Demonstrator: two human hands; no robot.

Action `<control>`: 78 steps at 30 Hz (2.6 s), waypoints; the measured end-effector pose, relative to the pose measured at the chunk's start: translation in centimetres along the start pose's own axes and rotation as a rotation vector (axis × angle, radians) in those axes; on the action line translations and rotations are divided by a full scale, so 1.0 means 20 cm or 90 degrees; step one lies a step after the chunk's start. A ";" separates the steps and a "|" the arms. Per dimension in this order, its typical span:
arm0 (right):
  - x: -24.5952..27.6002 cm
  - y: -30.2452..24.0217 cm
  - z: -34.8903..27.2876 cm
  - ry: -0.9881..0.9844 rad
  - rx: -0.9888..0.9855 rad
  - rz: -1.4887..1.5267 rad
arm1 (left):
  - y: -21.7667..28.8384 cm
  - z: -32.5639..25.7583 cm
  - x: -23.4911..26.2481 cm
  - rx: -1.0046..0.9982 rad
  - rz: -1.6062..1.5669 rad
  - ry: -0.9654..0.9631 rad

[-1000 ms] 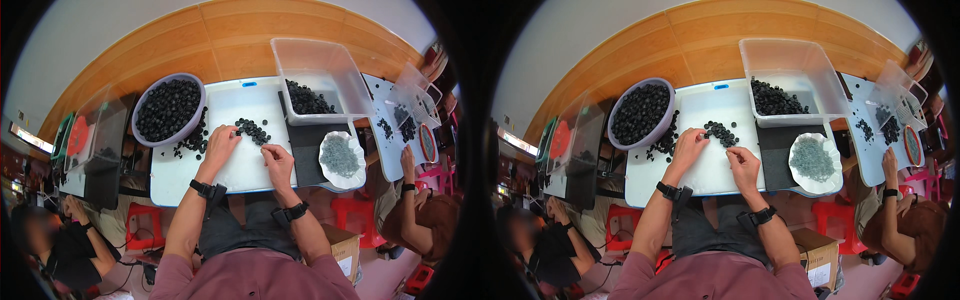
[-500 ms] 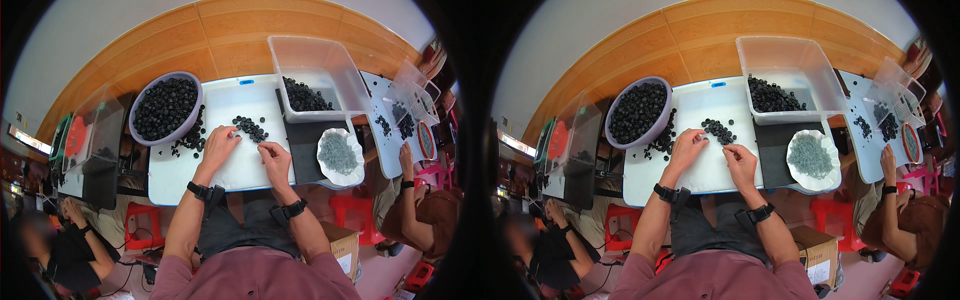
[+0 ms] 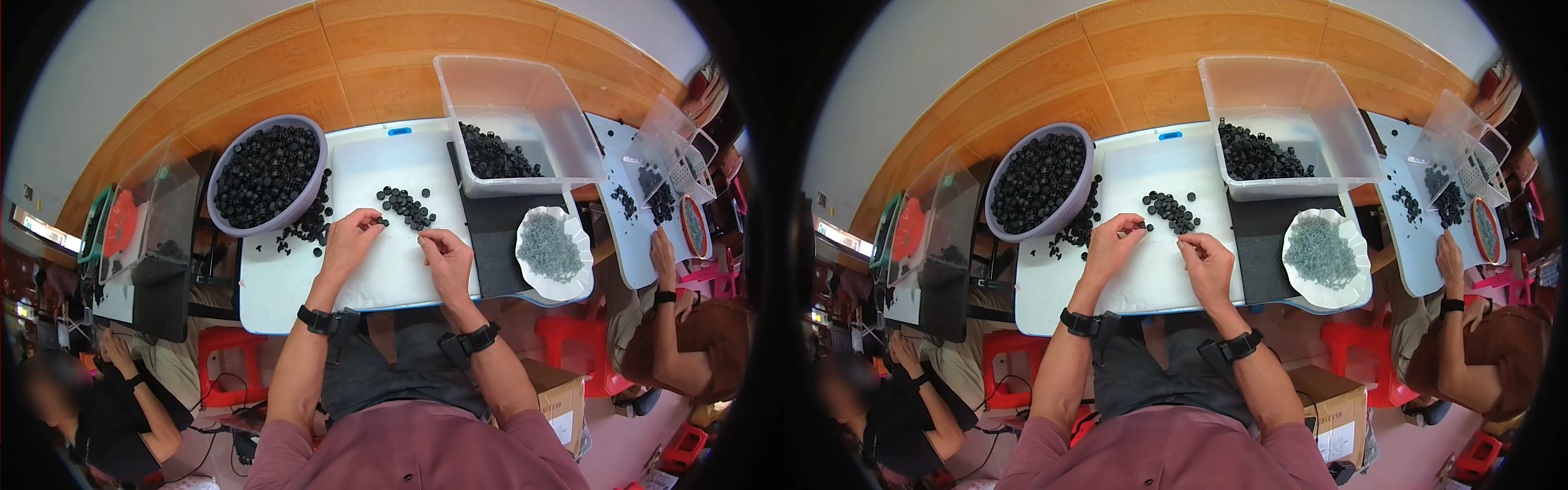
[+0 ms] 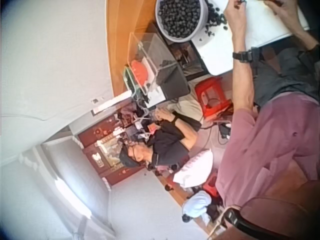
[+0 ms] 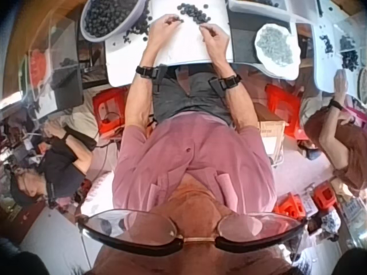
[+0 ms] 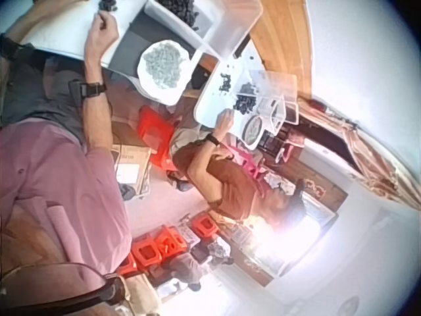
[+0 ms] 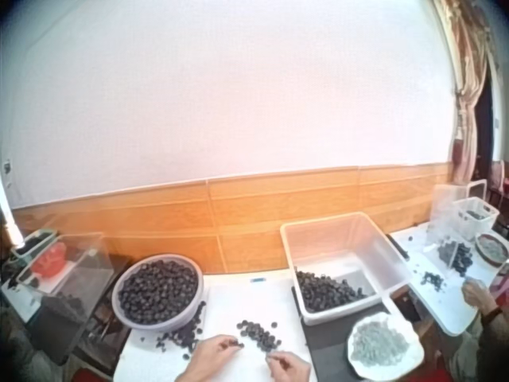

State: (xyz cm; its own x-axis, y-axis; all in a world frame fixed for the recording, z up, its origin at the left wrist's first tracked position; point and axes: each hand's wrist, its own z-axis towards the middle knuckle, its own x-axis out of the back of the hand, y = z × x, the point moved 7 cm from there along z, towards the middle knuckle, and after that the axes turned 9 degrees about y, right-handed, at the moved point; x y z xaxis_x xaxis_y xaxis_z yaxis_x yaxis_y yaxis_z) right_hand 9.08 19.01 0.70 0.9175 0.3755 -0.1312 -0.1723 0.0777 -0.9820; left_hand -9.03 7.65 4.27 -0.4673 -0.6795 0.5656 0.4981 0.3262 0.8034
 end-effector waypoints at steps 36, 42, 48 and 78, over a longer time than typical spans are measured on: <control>0.11 -0.31 0.14 -0.114 0.199 -0.556 | 0.00 -0.23 -0.12 -0.011 -0.162 0.066; 0.11 -0.19 0.16 -0.173 0.206 -0.579 | 0.01 -0.23 -0.12 -0.052 -0.158 0.075; 0.12 -0.21 0.16 -0.176 0.145 -0.570 | 0.00 -0.23 -0.12 -0.042 -0.149 0.065; 0.16 -0.22 0.00 -0.172 0.261 -0.509 | 0.00 -0.24 -0.14 -0.066 -0.126 0.087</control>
State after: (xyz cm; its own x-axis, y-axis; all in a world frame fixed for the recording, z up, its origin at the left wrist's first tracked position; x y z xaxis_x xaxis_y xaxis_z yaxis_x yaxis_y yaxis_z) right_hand 12.86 19.91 4.68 0.7124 0.2678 0.6487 0.3140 0.7050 -0.6359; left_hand -4.29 6.40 1.89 -0.4640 -0.8081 0.3629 0.4817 0.1137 0.8690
